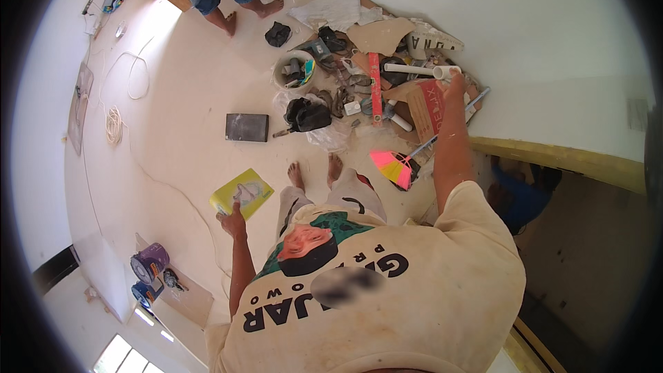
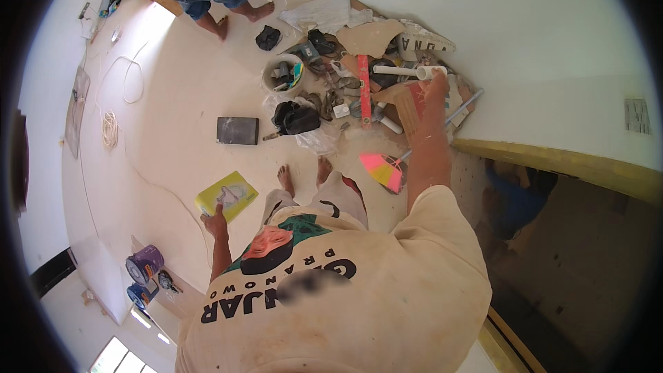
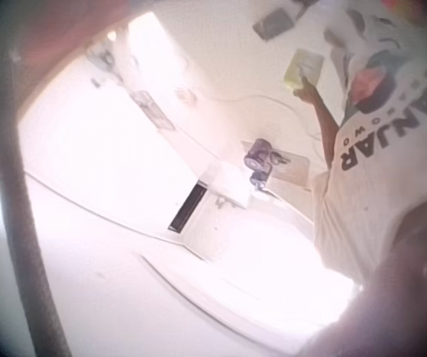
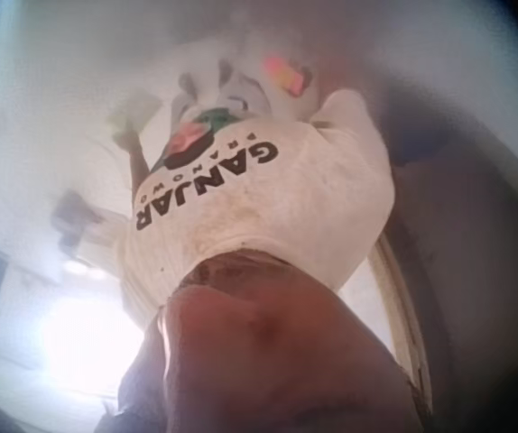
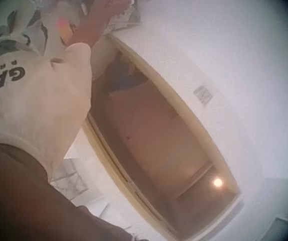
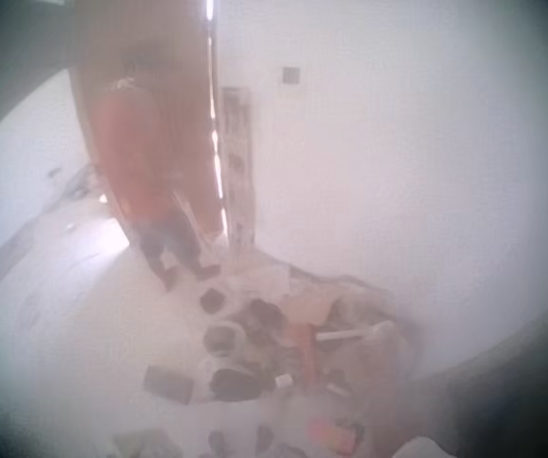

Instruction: The person sits on the floor and uses a trowel to apply plaster to a white wall around a pipe fitting. They repeatedly scoop plaster from a bucket and smooth it onto the wall surface. Later, the person stands up and uses a broom to sweep debris on the floor.

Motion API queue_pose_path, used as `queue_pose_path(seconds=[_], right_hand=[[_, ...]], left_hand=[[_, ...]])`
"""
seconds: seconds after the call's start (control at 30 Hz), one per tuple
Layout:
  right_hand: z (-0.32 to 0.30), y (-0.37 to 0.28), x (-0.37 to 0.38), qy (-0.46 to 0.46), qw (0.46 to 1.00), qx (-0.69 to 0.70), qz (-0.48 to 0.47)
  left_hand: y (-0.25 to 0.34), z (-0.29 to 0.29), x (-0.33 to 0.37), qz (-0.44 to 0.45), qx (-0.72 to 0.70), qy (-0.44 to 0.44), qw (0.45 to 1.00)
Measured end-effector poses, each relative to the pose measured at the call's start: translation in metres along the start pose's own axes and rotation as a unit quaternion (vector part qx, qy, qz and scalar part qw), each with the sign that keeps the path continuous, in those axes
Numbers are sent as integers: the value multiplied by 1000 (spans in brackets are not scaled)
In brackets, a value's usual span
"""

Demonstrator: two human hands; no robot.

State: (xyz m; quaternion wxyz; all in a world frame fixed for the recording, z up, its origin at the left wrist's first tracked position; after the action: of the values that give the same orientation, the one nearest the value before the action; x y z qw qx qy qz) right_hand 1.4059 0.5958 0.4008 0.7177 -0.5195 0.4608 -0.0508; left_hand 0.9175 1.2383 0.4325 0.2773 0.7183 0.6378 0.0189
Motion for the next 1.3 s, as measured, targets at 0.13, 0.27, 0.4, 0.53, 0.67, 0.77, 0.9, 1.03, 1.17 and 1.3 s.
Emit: queue_pose_path(seconds=[0.13, 0.27, 0.4, 0.53, 0.67, 0.77, 0.9, 1.03, 1.17, 1.3], right_hand=[[23, 14, -3, -71, 982, -165, -52], [-15, 120, 32, -302, 766, -521, -223], [-93, 241, -32, -382, 697, -539, -280], [-138, 306, -128, -269, 833, -470, 113], [-191, 303, -197, -183, 785, -570, 159], [-226, 295, -217, -117, 848, -465, 225], [-226, 278, -253, -12, 851, -459, 253], [-174, 271, -265, 12, 865, -459, 204], [-134, 279, -270, -30, 873, -447, 192], [-107, 290, -286, -52, 858, -475, 188]], left_hand=[[15, 7, 4, -18, -52, -3, 999], [54, 53, 22, 9, -62, -31, 998], [104, 114, 47, 28, -80, -74, 994], [149, 180, 88, 32, -101, -103, 989], [213, 260, 114, 38, -161, -150, 975], [244, 321, 143, 34, -165, -164, 972], [310, 368, 144, 45, -150, -215, 964], [313, 423, 190, 45, -115, -249, 961], [226, 432, 227, 67, 79, -264, 959], [173, 374, 188, 134, 113, -343, 923]])
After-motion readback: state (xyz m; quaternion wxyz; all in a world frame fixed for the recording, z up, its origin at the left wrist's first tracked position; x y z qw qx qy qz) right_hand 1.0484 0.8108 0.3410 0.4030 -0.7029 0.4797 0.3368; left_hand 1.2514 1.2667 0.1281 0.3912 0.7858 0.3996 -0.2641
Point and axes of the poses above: each hand's wrist, its own x-axis towards the middle knuckle, its own z-axis out of the palm, y = z × x, the point moved 4 cm from there along x, towards the middle knuckle, and after that the axes turned 1 degree about y, right-handed, at the moved point
